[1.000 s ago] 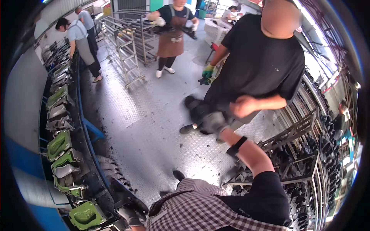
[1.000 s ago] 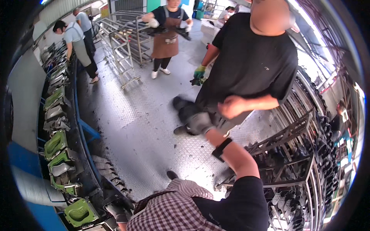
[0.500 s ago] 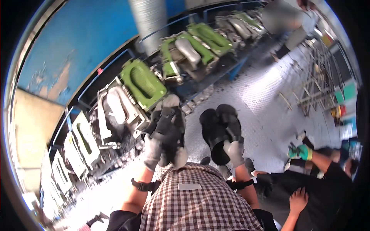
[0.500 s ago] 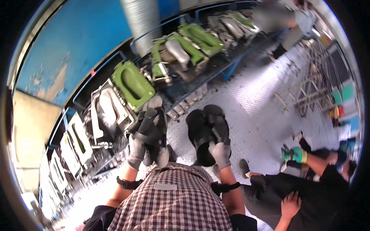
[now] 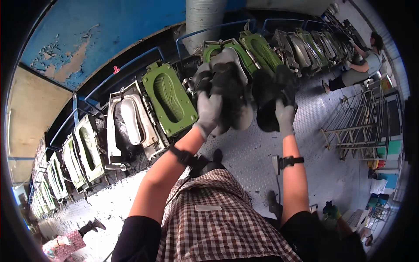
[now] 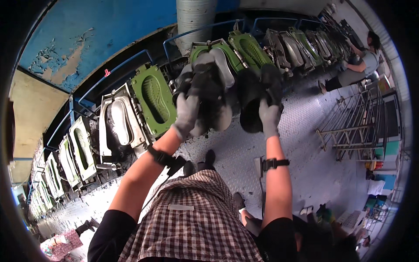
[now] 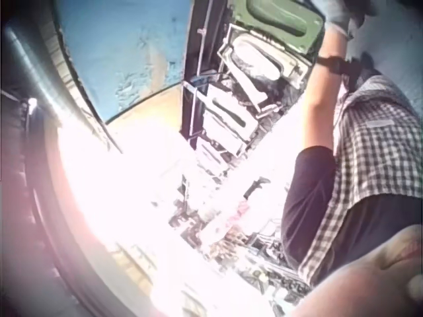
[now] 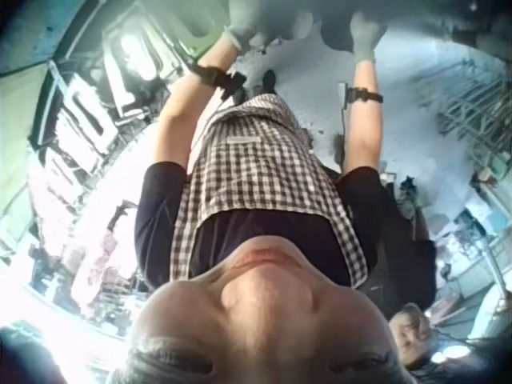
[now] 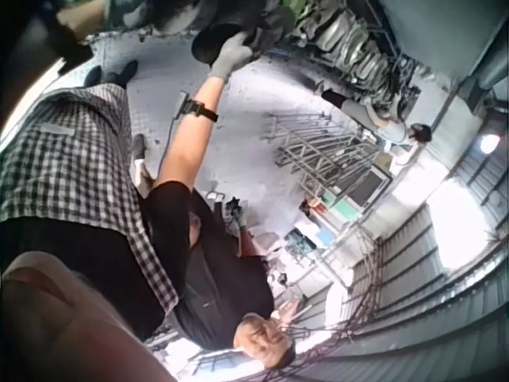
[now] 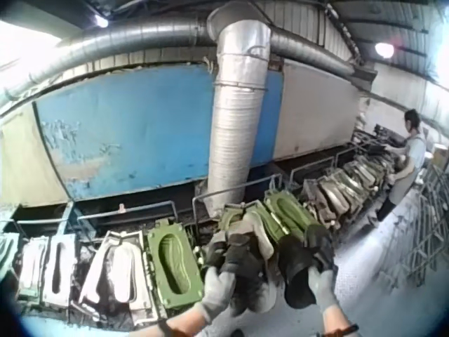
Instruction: Placing shoe soles into molds on a production line.
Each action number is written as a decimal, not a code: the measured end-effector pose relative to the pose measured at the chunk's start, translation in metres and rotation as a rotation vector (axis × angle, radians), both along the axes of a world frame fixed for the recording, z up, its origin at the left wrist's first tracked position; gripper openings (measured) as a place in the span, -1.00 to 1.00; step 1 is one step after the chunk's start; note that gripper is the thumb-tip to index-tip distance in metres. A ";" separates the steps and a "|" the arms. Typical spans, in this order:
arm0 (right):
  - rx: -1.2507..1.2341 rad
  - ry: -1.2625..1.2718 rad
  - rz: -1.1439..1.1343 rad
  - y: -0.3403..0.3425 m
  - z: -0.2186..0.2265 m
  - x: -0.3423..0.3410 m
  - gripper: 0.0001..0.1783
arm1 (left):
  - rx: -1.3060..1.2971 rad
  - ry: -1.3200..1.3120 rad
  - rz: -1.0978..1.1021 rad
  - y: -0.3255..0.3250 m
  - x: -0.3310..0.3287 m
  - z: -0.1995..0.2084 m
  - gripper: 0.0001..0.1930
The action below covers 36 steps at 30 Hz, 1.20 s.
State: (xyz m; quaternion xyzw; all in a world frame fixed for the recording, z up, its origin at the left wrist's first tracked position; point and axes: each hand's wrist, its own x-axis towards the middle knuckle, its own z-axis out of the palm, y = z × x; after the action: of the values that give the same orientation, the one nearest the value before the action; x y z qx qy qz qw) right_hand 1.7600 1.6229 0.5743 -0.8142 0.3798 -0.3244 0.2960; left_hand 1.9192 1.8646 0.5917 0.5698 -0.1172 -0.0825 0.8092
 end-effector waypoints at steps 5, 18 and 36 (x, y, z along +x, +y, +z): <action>0.276 0.286 -0.059 -0.111 0.040 0.080 -0.37 | 0.737 0.157 -0.122 -0.134 0.048 0.022 -0.38; 1.777 -0.426 0.506 0.087 -0.058 0.085 -0.55 | 0.769 -0.532 -0.210 -0.010 0.017 -0.020 -0.45; 0.909 -0.035 0.597 0.405 0.026 0.244 -0.46 | 0.098 0.668 -0.004 0.372 0.127 -0.066 -0.49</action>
State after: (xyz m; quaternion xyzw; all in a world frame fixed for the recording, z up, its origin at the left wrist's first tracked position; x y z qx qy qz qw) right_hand 2.0038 2.0277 0.6003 -0.6711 0.2292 -0.0427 0.7037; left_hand 2.0458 2.2369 0.5257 0.5492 0.1574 -0.2718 0.7745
